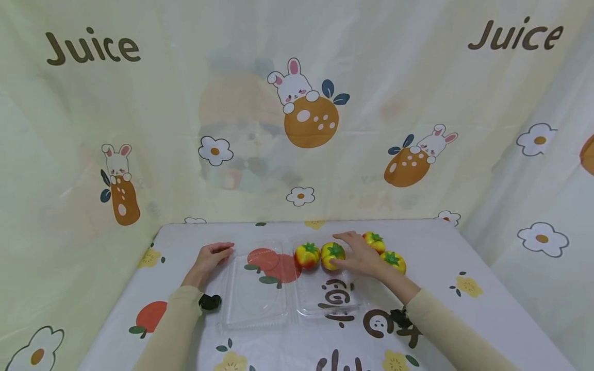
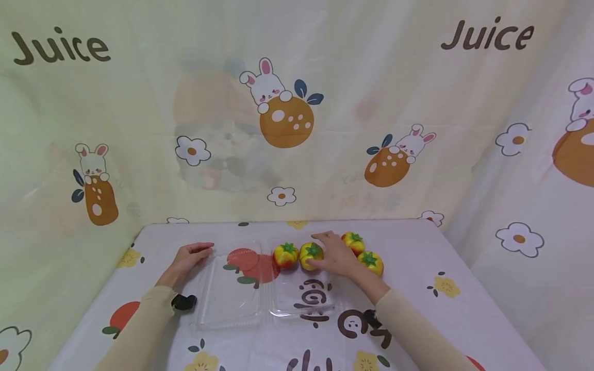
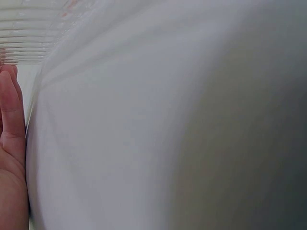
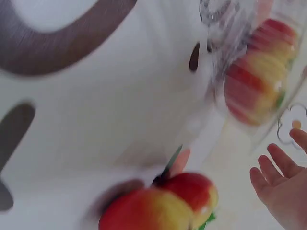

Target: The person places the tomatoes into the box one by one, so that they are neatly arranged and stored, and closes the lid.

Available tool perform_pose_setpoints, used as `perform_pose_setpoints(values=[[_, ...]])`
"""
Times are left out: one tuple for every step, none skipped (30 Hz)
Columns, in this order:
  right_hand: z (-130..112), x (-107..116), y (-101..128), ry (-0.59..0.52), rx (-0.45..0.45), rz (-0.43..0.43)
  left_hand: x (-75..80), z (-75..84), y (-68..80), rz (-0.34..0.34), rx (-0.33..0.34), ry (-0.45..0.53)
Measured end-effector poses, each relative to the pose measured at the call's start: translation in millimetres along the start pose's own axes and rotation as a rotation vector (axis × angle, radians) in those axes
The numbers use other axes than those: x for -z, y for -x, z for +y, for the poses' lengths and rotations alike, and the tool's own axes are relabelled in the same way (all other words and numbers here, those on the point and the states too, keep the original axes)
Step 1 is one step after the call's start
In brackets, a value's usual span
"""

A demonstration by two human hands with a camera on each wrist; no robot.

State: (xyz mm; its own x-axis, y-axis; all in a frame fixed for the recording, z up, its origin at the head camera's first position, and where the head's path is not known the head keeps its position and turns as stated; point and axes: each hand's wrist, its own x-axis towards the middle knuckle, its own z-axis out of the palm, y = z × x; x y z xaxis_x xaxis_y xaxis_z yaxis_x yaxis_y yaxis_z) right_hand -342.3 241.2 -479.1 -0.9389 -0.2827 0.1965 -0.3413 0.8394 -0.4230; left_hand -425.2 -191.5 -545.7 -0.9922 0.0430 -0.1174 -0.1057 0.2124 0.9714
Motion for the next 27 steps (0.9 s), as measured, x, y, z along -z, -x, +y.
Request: perform_pose_setpoints(values=[[2.5, 3.6, 1.0, -0.028, -0.005, 0.016, 0.0, 0.0, -0.2, -0.001, 0.001, -0.002], [5.3, 7.5, 2.4, -0.049, -0.016, 0.029, 0.0, 0.1, -0.1, -0.002, -0.001, -0.006], [8.7, 11.5, 3.6, -0.064, -0.026, 0.044, -0.1, 0.3, -0.1, 0.0, -0.002, -0.005], [12.7, 15.6, 5.0, -0.077, -0.037, 0.061, 0.0, 0.5, -0.1, 0.0, -0.006, -0.008], [16.4, 20.1, 6.8, -0.094, -0.047, 0.076, 0.0, 0.9, -0.1, 0.003, -0.011, -0.009], [20.9, 24.2, 9.0, -0.105, -0.057, 0.086, 0.1, 1.1, -0.1, 0.003, -0.018, -0.011], [25.5, 27.9, 11.5, -0.103, -0.071, 0.093, 0.1, 1.3, 0.0, 0.006, -0.022, -0.011], [30.0, 31.4, 14.7, -0.095, -0.089, 0.097, 0.1, 1.4, 0.1, 0.007, -0.027, -0.012], [34.5, 34.7, 18.2, -0.095, -0.101, 0.102, 0.0, 1.2, 0.1, 0.007, -0.029, -0.01], [38.9, 37.9, 22.3, -0.096, -0.116, 0.103, 0.2, 0.9, 0.1, 0.004, -0.033, -0.014], [43.0, 40.5, 26.7, -0.089, -0.127, 0.103, 0.1, 0.6, 0.2, 0.004, -0.033, -0.011], [47.2, 42.5, 31.2, -0.081, -0.138, 0.101, 0.0, 0.3, 0.4, 0.003, -0.033, -0.01], [51.1, 44.6, 35.3, -0.069, -0.148, 0.099, 0.0, 0.5, 0.4, 0.003, -0.032, -0.008], [55.0, 46.0, 39.5, -0.063, -0.157, 0.097, -0.1, 0.9, 0.3, 0.003, -0.033, -0.009], [59.5, 46.7, 43.2, -0.057, -0.164, 0.096, 0.1, 1.2, 0.4, 0.001, -0.032, -0.013], [63.8, 46.9, 46.9, -0.05, -0.172, 0.093, 0.3, 1.2, 0.2, 0.0, -0.03, -0.017], [67.6, 46.8, 50.5, -0.047, -0.178, 0.091, 0.4, 1.4, -0.2, 0.003, -0.025, -0.017], [71.3, 46.2, 54.0, -0.049, -0.187, 0.086, 0.6, 1.3, -0.8, 0.004, -0.023, -0.021], [74.9, 45.3, 57.2, -0.05, -0.192, 0.084, 0.7, 1.4, -1.0, 0.005, -0.023, -0.024], [78.0, 44.3, 60.3, -0.057, -0.201, 0.082, 0.9, 1.2, -1.3, 0.004, -0.021, -0.027], [80.7, 43.1, 63.2, -0.065, -0.21, 0.081, 1.1, 0.8, -1.7, 0.006, -0.018, -0.028], [83.0, 41.9, 66.0, -0.073, -0.218, 0.08, 1.1, 0.4, -2.0, 0.007, -0.018, -0.027], [85.1, 40.6, 68.6, -0.082, -0.225, 0.082, 1.1, 0.2, -2.2, 0.009, -0.017, -0.025], [87.3, 39.1, 70.7, -0.088, -0.23, 0.084, 1.0, -0.2, -1.9, 0.008, -0.02, -0.027], [88.7, 37.9, 72.7, -0.092, -0.232, 0.086, 0.7, -0.4, -1.3, 0.008, -0.022, -0.024], [90.4, 36.4, 74.4, -0.098, -0.237, 0.088, 0.7, -1.2, -1.3, 0.009, -0.022, -0.022], [91.9, 35.0, 76.0, -0.106, -0.236, 0.092, 0.4, -1.4, -1.3, 0.011, -0.023, -0.02]])
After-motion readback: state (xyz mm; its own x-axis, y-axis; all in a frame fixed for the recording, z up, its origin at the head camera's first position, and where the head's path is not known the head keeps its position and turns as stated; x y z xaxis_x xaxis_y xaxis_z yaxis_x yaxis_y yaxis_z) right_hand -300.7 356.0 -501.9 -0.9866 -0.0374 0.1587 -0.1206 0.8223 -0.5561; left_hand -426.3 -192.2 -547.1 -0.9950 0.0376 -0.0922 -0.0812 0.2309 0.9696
